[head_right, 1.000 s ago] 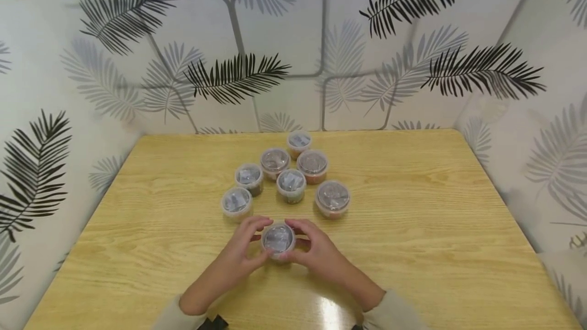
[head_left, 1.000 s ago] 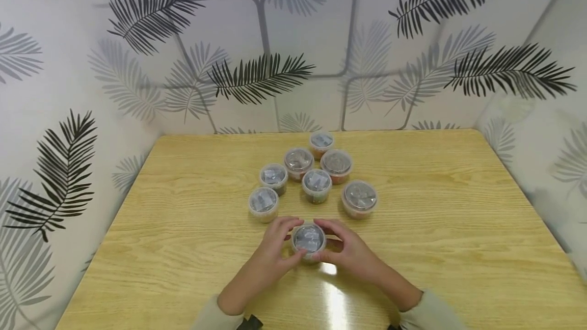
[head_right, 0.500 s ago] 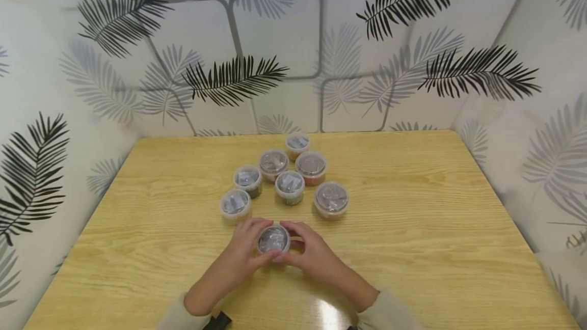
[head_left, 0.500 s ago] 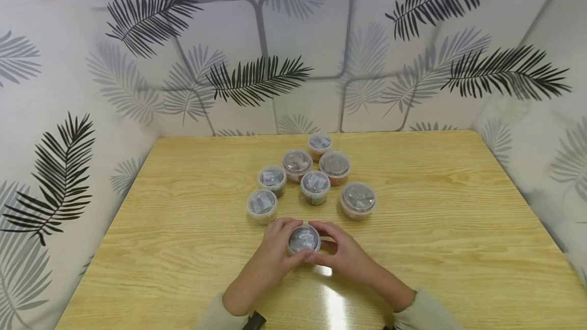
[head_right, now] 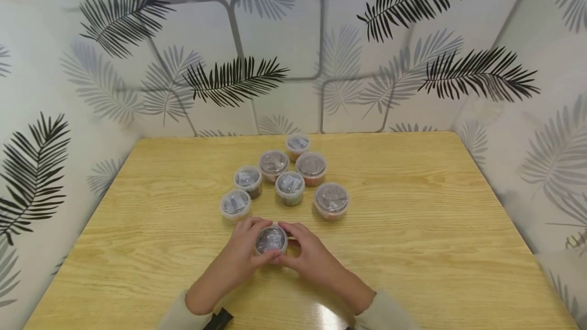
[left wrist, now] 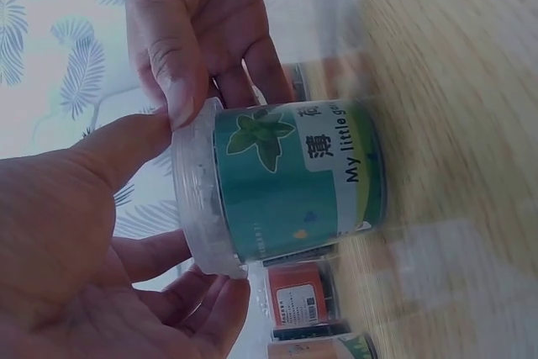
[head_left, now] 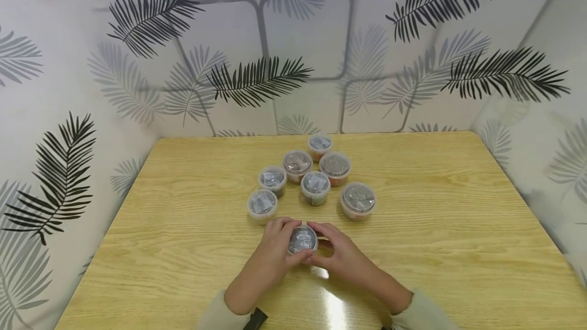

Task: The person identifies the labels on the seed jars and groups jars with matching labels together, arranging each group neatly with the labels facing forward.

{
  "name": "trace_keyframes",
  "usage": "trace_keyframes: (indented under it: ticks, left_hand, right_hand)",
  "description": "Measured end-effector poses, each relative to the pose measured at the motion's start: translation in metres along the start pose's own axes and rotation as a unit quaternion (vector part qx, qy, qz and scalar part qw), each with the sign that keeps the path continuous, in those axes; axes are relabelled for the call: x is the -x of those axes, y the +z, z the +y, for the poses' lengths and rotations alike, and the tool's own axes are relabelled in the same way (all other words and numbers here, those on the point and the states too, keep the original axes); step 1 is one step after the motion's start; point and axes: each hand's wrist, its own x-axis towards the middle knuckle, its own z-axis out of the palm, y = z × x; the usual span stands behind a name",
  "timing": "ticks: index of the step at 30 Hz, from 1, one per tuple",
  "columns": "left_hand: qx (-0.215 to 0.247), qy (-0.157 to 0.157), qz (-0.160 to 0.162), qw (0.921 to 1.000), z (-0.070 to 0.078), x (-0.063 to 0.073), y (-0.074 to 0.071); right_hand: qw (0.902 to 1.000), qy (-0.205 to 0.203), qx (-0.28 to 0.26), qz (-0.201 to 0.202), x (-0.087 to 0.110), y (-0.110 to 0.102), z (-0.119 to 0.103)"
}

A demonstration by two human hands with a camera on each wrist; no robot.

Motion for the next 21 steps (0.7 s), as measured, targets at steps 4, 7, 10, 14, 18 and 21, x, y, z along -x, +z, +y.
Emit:
trace_keyframes:
  ticks: [4, 7, 10, 14, 18, 21]
  left_hand:
    - [0.004, -0.004, -0.002, 1.0, 0.0, 0.0, -0.001]
    - [0.005, -0.003, 0.004, 1.0, 0.0, 0.001, -0.002]
    - [0.006, -0.005, 0.005, 1.0, -0.002, 0.002, -0.004]
    - [0.02, -0.018, -0.01, 0.9996, -0.006, 0.005, -0.008]
    - [0.03, -0.025, -0.019, 0.9991, -0.013, 0.011, -0.015]
    - [0.029, -0.029, -0.024, 0.9989, -0.019, 0.017, -0.02]
  right_hand:
    - [0.9992, 0.012, 0.038, -0.007, 0.001, -0.007, -0.005]
    - [0.9967, 0.007, 0.081, 0.004, -0.001, -0.02, -0.013]
    - [0.9873, -0.015, 0.151, 0.048, -0.003, -0.04, -0.02]
    - [0.9687, -0.011, 0.22, 0.114, -0.007, -0.069, -0.022]
    - [0.955, 0.017, 0.258, 0.145, -0.012, -0.097, -0.014]
    - [0.9491, 0.041, 0.276, 0.146, -0.013, -0.11, -0.005]
